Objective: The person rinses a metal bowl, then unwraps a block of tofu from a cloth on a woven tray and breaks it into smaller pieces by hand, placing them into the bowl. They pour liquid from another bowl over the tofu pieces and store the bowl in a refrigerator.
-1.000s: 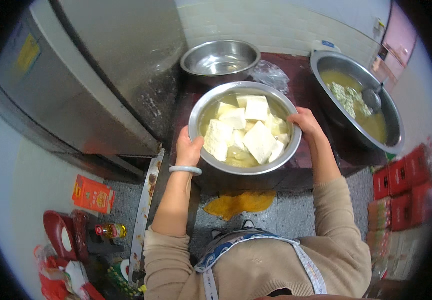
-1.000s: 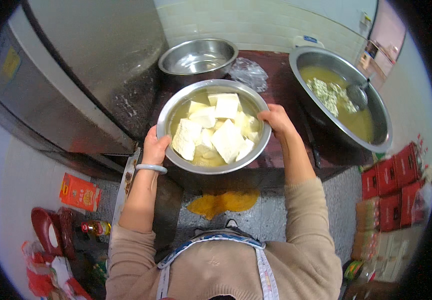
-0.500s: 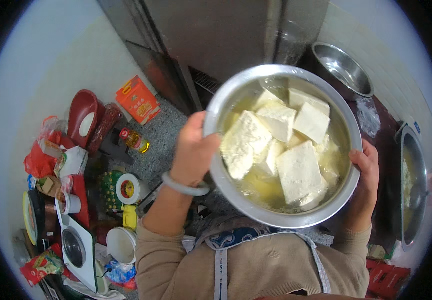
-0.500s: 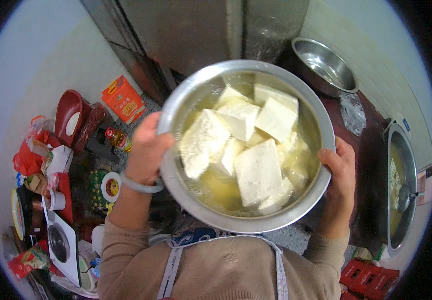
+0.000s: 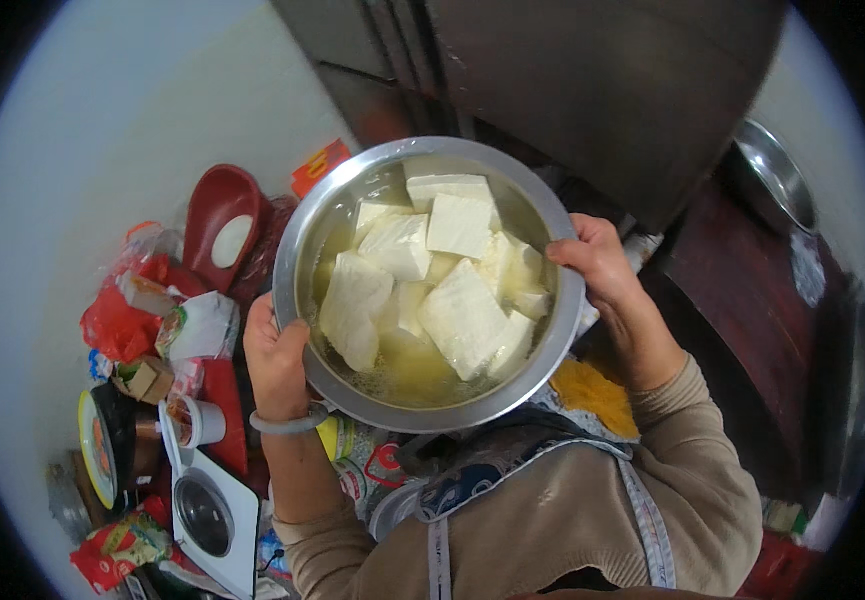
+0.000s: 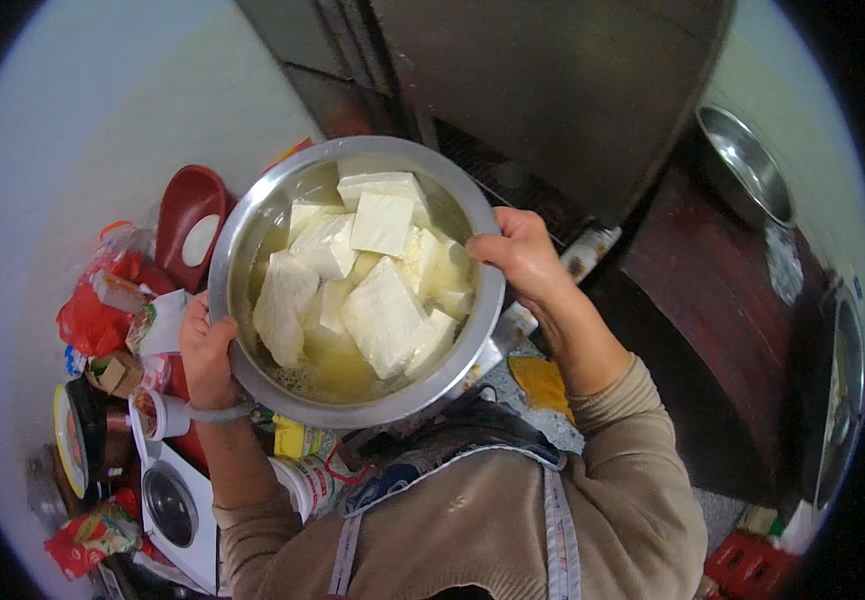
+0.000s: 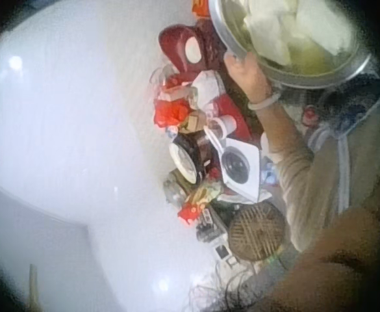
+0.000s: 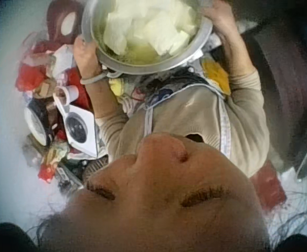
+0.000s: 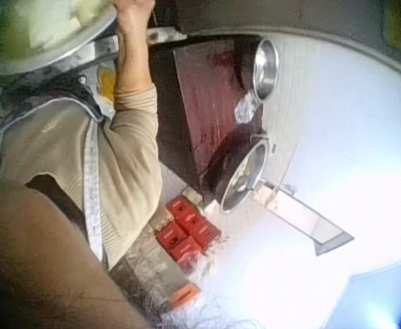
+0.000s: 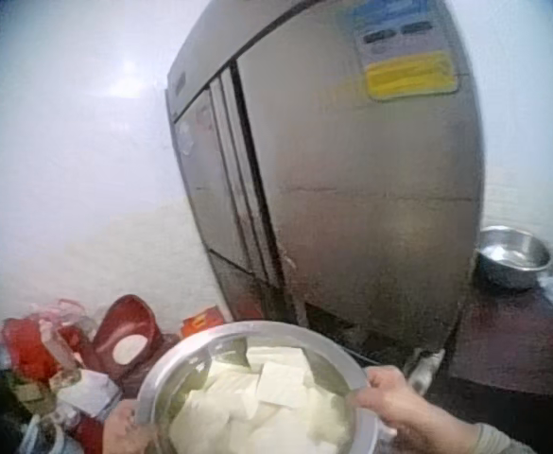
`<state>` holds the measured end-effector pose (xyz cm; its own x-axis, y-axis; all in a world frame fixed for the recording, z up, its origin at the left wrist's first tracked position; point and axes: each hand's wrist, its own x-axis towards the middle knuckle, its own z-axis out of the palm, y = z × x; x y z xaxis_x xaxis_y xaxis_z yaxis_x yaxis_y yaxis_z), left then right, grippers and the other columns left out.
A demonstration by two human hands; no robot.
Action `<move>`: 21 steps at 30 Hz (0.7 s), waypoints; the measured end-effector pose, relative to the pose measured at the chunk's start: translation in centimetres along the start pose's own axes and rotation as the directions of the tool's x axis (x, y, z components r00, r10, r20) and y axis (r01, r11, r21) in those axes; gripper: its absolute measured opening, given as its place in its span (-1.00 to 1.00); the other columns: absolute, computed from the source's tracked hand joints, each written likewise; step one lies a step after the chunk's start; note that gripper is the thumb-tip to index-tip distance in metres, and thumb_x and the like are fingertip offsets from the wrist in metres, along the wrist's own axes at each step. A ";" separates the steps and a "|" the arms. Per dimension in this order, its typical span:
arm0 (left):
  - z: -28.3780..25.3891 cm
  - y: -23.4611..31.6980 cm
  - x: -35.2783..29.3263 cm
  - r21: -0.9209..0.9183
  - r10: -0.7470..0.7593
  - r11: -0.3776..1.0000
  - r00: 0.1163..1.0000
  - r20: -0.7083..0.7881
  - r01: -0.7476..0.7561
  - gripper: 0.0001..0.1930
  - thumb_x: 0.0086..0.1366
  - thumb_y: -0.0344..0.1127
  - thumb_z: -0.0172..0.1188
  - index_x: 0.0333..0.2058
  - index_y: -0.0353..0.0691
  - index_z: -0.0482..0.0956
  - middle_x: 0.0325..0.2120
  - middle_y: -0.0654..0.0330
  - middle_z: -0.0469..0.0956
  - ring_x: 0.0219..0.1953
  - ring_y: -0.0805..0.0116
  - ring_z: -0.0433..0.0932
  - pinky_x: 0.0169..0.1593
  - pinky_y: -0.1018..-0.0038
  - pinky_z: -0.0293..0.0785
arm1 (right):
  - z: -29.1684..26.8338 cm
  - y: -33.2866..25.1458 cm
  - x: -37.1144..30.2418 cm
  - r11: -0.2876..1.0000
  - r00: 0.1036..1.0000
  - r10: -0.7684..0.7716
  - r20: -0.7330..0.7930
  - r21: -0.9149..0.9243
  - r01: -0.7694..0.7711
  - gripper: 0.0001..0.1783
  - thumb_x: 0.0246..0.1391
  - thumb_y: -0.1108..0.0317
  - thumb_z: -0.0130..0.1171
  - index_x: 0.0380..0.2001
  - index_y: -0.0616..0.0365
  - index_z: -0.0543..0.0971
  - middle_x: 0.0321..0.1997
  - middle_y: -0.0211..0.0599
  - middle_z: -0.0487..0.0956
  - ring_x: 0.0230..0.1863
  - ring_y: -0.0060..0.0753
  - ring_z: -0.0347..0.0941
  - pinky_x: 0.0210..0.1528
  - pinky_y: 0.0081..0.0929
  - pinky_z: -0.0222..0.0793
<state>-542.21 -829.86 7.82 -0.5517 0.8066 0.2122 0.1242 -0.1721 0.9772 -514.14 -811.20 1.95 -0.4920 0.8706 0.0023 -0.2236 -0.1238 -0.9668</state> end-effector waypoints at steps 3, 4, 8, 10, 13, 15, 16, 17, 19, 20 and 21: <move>-4.4 -3.6 2.8 0.093 0.018 0.996 0.999 -0.042 -0.014 -0.74 -0.01 -0.59 -0.08 -0.26 -0.40 0.38 -0.38 0.24 0.45 -0.38 0.51 0.38 -0.20 0.62 0.30 | 3.6 2.9 5.5 0.995 0.993 -0.027 0.115 0.096 0.016 -0.82 -0.24 0.58 0.13 -0.44 0.38 0.53 -0.51 -0.31 0.54 -0.53 -0.60 0.41 -0.44 -0.61 0.36; -5.1 -4.6 3.5 0.158 -0.002 0.987 0.990 -0.144 0.025 -0.74 -0.02 -0.59 -0.08 -0.27 -0.39 0.39 -0.39 0.24 0.45 -0.38 0.51 0.38 -0.20 0.62 0.30 | 4.1 3.9 6.9 0.999 0.996 0.007 0.086 0.044 -0.011 -0.81 -0.24 0.54 0.15 -0.44 0.39 0.54 -0.49 -0.30 0.54 -0.50 -0.56 0.43 -0.42 -0.59 0.37; -8.6 -9.6 7.2 0.275 -0.029 0.959 0.984 -0.174 0.076 -0.74 -0.05 -0.59 -0.10 -0.31 -0.36 0.42 -0.42 0.26 0.45 -0.38 0.50 0.38 -0.23 0.62 0.30 | 6.2 9.1 10.9 0.998 0.998 0.046 0.048 -0.045 -0.044 -0.79 -0.25 0.49 0.14 -0.43 0.35 0.54 -0.49 -0.31 0.54 -0.47 -0.52 0.43 -0.41 -0.56 0.37; -9.8 -12.1 9.2 0.253 -0.067 0.961 0.979 -0.194 0.116 -0.75 -0.05 -0.60 -0.10 -0.32 -0.36 0.40 -0.40 0.25 0.44 -0.37 0.51 0.37 -0.24 0.63 0.29 | 7.2 12.2 11.8 0.994 0.994 0.111 0.023 -0.024 -0.110 -0.82 -0.25 0.51 0.12 -0.46 0.31 0.55 -0.49 -0.33 0.54 -0.48 -0.55 0.42 -0.41 -0.55 0.37; -9.7 -15.7 12.4 0.256 -0.010 0.964 0.971 -0.241 0.073 -0.75 -0.05 -0.60 -0.12 -0.32 -0.37 0.37 -0.38 0.24 0.41 -0.37 0.52 0.35 -0.23 0.63 0.29 | 9.4 16.1 13.8 0.985 0.984 0.172 -0.040 -0.010 -0.173 -0.80 -0.27 0.55 0.13 -0.43 0.31 0.54 -0.48 -0.32 0.55 -0.49 -0.54 0.43 -0.42 -0.54 0.38; -11.2 -17.8 13.5 0.253 -0.028 0.964 0.982 -0.188 0.076 -0.75 -0.05 -0.59 -0.11 -0.31 -0.37 0.37 -0.38 0.23 0.41 -0.37 0.51 0.34 -0.22 0.62 0.29 | 10.6 17.6 14.6 0.971 0.967 0.237 -0.094 0.002 -0.238 -0.79 -0.27 0.55 0.13 -0.42 0.32 0.54 -0.49 -0.32 0.55 -0.49 -0.54 0.44 -0.42 -0.54 0.38; -12.5 -18.6 13.6 0.235 -0.011 0.971 0.989 -0.145 0.045 -0.75 -0.04 -0.59 -0.11 -0.31 -0.38 0.36 -0.39 0.23 0.41 -0.37 0.51 0.34 -0.22 0.61 0.29 | 10.9 18.0 15.4 0.963 0.957 0.268 -0.111 0.029 -0.266 -0.78 -0.27 0.56 0.13 -0.41 0.32 0.54 -0.49 -0.32 0.55 -0.49 -0.54 0.44 -0.42 -0.54 0.38; -12.7 -19.3 13.9 0.273 0.025 0.961 0.974 -0.226 0.039 -0.75 -0.04 -0.58 -0.10 -0.31 -0.38 0.37 -0.38 0.22 0.41 -0.37 0.49 0.35 -0.22 0.60 0.30 | 11.4 18.1 15.8 0.972 0.967 0.233 -0.100 0.008 -0.233 -0.77 -0.27 0.56 0.13 -0.41 0.32 0.54 -0.49 -0.33 0.55 -0.50 -0.55 0.43 -0.42 -0.55 0.38; -13.7 -20.3 14.2 0.300 -0.075 0.943 0.970 -0.232 0.144 -0.75 -0.04 -0.57 -0.09 -0.30 -0.39 0.37 -0.38 0.22 0.41 -0.38 0.48 0.35 -0.22 0.60 0.30 | 11.6 17.9 16.8 0.965 0.961 0.257 -0.106 -0.032 -0.261 -0.78 -0.28 0.56 0.13 -0.42 0.31 0.55 -0.49 -0.33 0.55 -0.51 -0.56 0.43 -0.42 -0.55 0.38; -13.3 -20.7 14.6 0.284 -0.064 0.948 0.962 -0.266 0.142 -0.75 -0.04 -0.57 -0.09 -0.30 -0.39 0.37 -0.38 0.21 0.42 -0.38 0.48 0.35 -0.22 0.60 0.30 | 11.7 17.7 17.4 0.961 0.958 0.269 -0.095 -0.032 -0.273 -0.78 -0.28 0.56 0.13 -0.42 0.31 0.55 -0.48 -0.34 0.55 -0.51 -0.56 0.43 -0.42 -0.55 0.38; -13.9 -20.8 14.5 0.321 -0.087 0.931 0.960 -0.266 0.174 -0.75 -0.04 -0.56 -0.08 -0.30 -0.39 0.37 -0.38 0.21 0.42 -0.38 0.48 0.35 -0.23 0.60 0.30 | 11.7 17.5 17.9 0.959 0.957 0.270 -0.106 -0.059 -0.277 -0.79 -0.27 0.56 0.12 -0.43 0.30 0.56 -0.48 -0.34 0.55 -0.50 -0.56 0.43 -0.42 -0.55 0.38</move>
<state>-564.23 -822.44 -9.35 -0.7597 0.6391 0.1197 0.2845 0.1611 0.9451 -536.73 -803.36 -11.90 -0.4424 0.8500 -0.2859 -0.0288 -0.3321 -0.9428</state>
